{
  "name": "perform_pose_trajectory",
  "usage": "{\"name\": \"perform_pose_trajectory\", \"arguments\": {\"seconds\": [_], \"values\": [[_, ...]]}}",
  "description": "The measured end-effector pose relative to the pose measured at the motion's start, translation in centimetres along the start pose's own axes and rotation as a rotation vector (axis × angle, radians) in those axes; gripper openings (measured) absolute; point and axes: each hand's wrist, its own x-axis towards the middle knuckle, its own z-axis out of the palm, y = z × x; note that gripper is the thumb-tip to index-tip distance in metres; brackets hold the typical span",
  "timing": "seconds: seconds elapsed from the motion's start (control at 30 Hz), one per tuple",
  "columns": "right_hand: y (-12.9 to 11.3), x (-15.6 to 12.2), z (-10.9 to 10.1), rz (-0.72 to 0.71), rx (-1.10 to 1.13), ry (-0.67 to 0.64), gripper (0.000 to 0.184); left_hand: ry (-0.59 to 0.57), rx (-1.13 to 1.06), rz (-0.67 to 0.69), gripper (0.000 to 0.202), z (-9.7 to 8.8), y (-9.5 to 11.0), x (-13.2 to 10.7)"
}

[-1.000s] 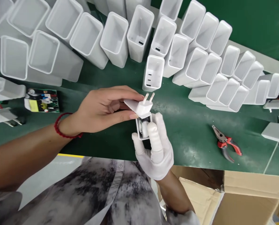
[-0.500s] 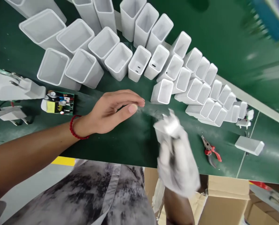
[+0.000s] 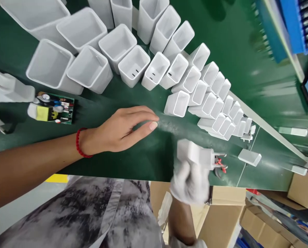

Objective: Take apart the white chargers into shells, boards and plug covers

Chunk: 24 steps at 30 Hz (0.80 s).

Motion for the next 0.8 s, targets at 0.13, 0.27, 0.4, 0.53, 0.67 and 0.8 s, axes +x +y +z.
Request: {"name": "perform_pose_trajectory", "arguments": {"seconds": [0.13,0.27,0.4,0.53,0.67,0.8], "values": [[-0.2,-0.2,1.8,-0.153,-0.114,0.205,0.066,0.002,0.035,-0.006,0.027,0.2,-0.1,0.0],[-1.4,0.9,1.6,0.261,0.217,0.221,0.042,0.002,0.040,-0.012,0.026,0.2,0.0,0.0],[-2.5,3.0,-0.1,0.449,0.498,0.142,0.041,-0.005,0.048,-0.008,0.027,0.2,0.0,-0.1],[-2.5,4.3,-0.7,0.501,0.729,-0.032,0.048,0.006,0.068,-0.013,0.027,0.2,0.0,0.0],[-2.4,3.9,-0.3,0.525,0.746,-0.051,0.048,0.003,0.073,0.003,0.028,0.2,0.0,0.0],[-2.1,2.1,0.9,0.375,0.441,0.119,0.039,0.000,0.098,0.011,0.028,0.3,0.1,0.0]]}}
